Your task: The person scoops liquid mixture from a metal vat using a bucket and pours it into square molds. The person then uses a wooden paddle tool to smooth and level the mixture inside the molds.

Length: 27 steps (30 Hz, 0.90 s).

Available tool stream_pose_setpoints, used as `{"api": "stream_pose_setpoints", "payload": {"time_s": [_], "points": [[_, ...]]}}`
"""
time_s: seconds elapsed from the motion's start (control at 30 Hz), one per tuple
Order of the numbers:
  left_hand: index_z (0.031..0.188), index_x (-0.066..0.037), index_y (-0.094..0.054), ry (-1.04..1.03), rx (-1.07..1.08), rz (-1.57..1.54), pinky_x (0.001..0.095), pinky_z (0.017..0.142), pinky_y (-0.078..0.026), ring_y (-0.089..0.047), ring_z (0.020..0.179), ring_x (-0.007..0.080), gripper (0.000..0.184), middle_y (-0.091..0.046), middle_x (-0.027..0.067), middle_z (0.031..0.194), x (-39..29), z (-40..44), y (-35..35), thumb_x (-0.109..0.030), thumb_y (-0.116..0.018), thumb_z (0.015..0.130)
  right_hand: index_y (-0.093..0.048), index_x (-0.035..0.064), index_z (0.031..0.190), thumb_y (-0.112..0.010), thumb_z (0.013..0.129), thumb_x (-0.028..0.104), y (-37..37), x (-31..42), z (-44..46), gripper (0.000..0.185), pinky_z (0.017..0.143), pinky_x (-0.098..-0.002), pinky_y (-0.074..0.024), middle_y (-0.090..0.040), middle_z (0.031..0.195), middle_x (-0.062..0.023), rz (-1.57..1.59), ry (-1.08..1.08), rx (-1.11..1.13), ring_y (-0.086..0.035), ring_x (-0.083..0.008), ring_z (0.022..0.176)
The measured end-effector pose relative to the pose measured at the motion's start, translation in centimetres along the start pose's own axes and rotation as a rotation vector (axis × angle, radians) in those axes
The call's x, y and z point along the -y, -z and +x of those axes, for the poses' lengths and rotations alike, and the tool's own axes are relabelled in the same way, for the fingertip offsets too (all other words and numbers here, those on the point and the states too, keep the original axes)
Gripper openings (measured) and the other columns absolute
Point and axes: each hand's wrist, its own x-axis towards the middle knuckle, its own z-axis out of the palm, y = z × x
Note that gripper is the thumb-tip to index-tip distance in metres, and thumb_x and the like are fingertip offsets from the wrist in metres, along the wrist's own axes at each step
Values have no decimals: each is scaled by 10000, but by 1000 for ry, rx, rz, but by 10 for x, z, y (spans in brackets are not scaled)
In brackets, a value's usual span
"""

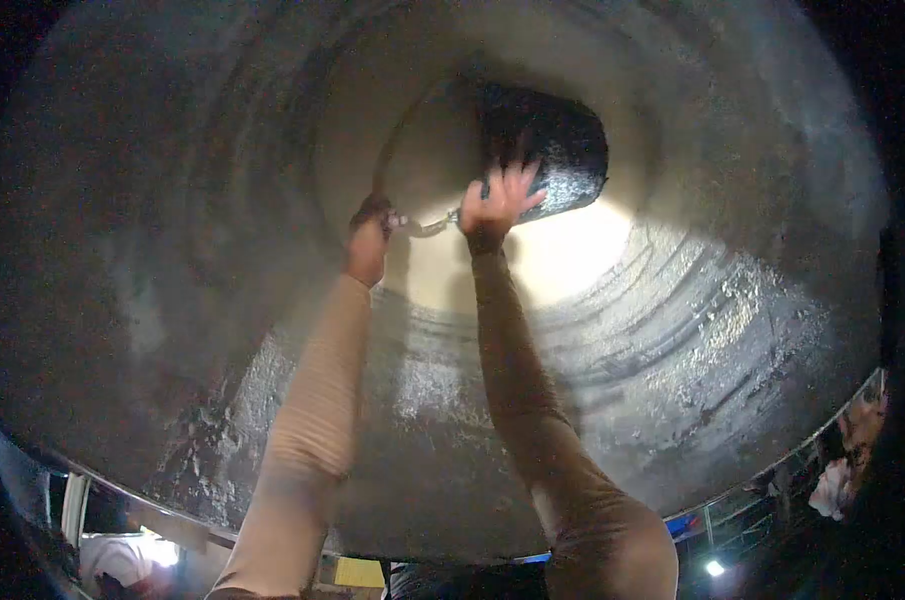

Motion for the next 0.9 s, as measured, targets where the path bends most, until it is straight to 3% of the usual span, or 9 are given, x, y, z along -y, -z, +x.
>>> {"api": "stream_pose_setpoints", "payload": {"time_s": [0.1, 0.3, 0.33, 0.43, 0.47, 0.53, 0.67, 0.77, 0.9], "points": [[933, -99, -552, -19, -112, 46, 279, 667, -408, -493, 716, 112, 185, -495, -9, 764, -12, -32, 2, -273, -525, 991, -666, 39, 938, -638, 713, 184, 9, 18, -2, 269, 1066, -767, -10, -521, 1351, -188, 31, -1, 5, -256, -455, 1422], [868, -116, -507, -25, -188, -198, 283, 643, -410, -461, 687, 106, 208, -466, -7, 739, -71, -127, -10, -278, -524, 997, -678, 49, 1059, -629, 749, 197, 46, 14, 12, 347, 1145, -619, -119, -600, 1256, -155, 311, -162, 220, -436, -356, 1324], [868, -116, -507, -31, -181, -199, 283, 643, -410, -461, 687, 106, 208, -466, -7, 739, -76, -140, -19, -278, -524, 997, -612, 37, 1271, -666, 804, 165, 70, 5, 27, 488, 1146, -468, -255, -555, 1361, -186, 341, -204, 389, -464, -341, 1311], [861, -111, -500, -50, -111, -283, 272, 615, -394, -446, 661, 106, 174, -458, -9, 727, -80, -178, -51, -224, -502, 994, -566, 26, 1317, -685, 831, 268, 132, -22, 37, 556, 1074, -429, -370, -582, 1315, -207, 695, -472, 456, -499, -323, 1287], [853, -106, -504, -69, -149, -248, 270, 604, -389, -438, 647, 104, 163, -454, -10, 716, -78, -182, -69, -198, -488, 987, -484, -7, 1388, -695, 872, 270, 156, -32, 20, 622, 1012, -395, -434, -550, 1363, -219, 616, -374, 407, -529, -312, 1252], [802, -100, -515, -50, -229, -154, 266, 565, -370, -419, 605, 96, 177, -438, -21, 675, -78, -185, -97, -158, -460, 959, -469, -38, 1385, -661, 913, 203, 205, -50, -20, 564, 994, -377, -448, -575, 1332, -205, 648, -405, 289, -545, -275, 1236], [763, -106, -551, -99, -282, -69, 282, 519, -340, -416, 552, 89, 233, -459, -31, 624, -69, -204, -121, -203, -469, 958, -500, 1, 1370, -561, 983, 219, 371, -27, -55, 448, 887, -290, -465, -635, 1203, -94, 886, -848, 279, -612, -188, 1037], [779, -120, -543, -99, -301, 129, 291, 500, -359, -427, 538, 116, 244, -478, -8, 641, -78, -232, -122, -292, -495, 944, -574, 27, 1281, -527, 990, 227, 434, -34, -83, 357, 882, -319, -472, -653, 1193, -95, 955, -887, 83, -629, -207, 1042], [752, -114, -547, -76, -387, 180, 297, 504, -356, -423, 540, 121, 280, -476, -6, 641, -106, -300, -123, -301, -496, 954, -608, 32, 1220, -539, 982, 243, 469, -24, -87, 326, 861, -315, -478, -662, 1176, -101, 909, -845, 43, -638, -214, 1031]]}}
